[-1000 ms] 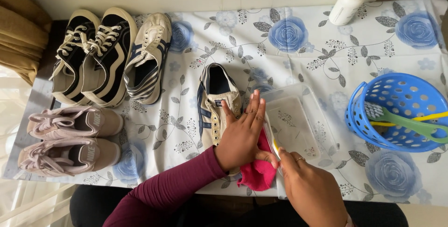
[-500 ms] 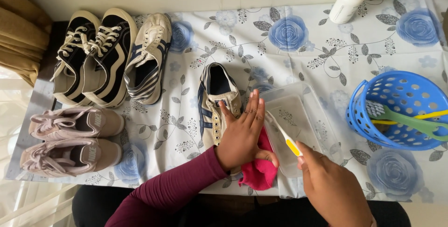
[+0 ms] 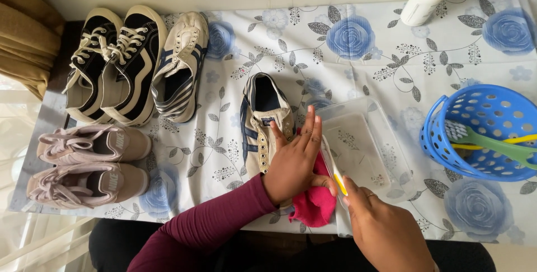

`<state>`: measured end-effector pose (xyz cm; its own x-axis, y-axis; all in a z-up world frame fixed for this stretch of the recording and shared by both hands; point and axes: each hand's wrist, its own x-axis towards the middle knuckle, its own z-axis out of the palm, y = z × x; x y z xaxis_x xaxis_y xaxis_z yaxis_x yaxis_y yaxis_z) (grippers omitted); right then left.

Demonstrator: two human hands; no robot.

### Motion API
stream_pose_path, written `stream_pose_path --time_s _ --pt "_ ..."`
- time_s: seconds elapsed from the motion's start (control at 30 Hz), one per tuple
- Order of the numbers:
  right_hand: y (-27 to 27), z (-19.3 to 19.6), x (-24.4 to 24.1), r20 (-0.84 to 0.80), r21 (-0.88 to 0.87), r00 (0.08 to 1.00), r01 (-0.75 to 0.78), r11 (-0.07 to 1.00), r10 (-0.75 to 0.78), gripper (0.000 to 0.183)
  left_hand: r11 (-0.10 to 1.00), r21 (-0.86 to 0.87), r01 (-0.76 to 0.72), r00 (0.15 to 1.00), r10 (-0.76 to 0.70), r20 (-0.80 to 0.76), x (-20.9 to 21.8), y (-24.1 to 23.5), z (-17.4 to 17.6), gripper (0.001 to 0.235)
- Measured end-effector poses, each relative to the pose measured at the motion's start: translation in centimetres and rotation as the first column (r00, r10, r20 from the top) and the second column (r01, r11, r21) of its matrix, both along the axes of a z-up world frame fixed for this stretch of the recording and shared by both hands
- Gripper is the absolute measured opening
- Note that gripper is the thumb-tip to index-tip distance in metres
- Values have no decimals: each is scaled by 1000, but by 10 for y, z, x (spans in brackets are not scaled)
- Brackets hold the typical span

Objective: The person scrubs a beige sneaker with a yellow toothbrush and wipes it with a pink cloth. They repeat the scrubbing and wiping on different parts of the shoe, including the side and toe area, while other shoes remain on the table.

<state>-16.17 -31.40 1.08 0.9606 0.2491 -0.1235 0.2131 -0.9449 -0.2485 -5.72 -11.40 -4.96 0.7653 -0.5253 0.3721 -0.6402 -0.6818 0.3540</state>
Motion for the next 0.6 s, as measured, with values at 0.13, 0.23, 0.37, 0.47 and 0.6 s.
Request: stream_pose_path --time_s 0.13,0.23,0.37,0.47,0.6 --pt "4 2 0 56 -13 998 -19 1000 20 52 1000 12 -11 1000 10 24 0 0 -2 138" --pt "6 3 0 48 -32 998 -31 999 33 52 1000 3 2 1000 -2 5 0 0 -1 135" --pt "4 1 -1 52 -88 996 -73 993 78 53 1000 5 3 1000 -3 -7 0 0 -1 134" --pt "-3 5 3 63 -79 997 -34 996 39 55 1000 -5 -21 1000 21 1 0 -1 0 138" --pt "-15 3 4 44 -69 995 94 993 -91 56 999 -9 -30 999 30 -36 -1 0 3 139"
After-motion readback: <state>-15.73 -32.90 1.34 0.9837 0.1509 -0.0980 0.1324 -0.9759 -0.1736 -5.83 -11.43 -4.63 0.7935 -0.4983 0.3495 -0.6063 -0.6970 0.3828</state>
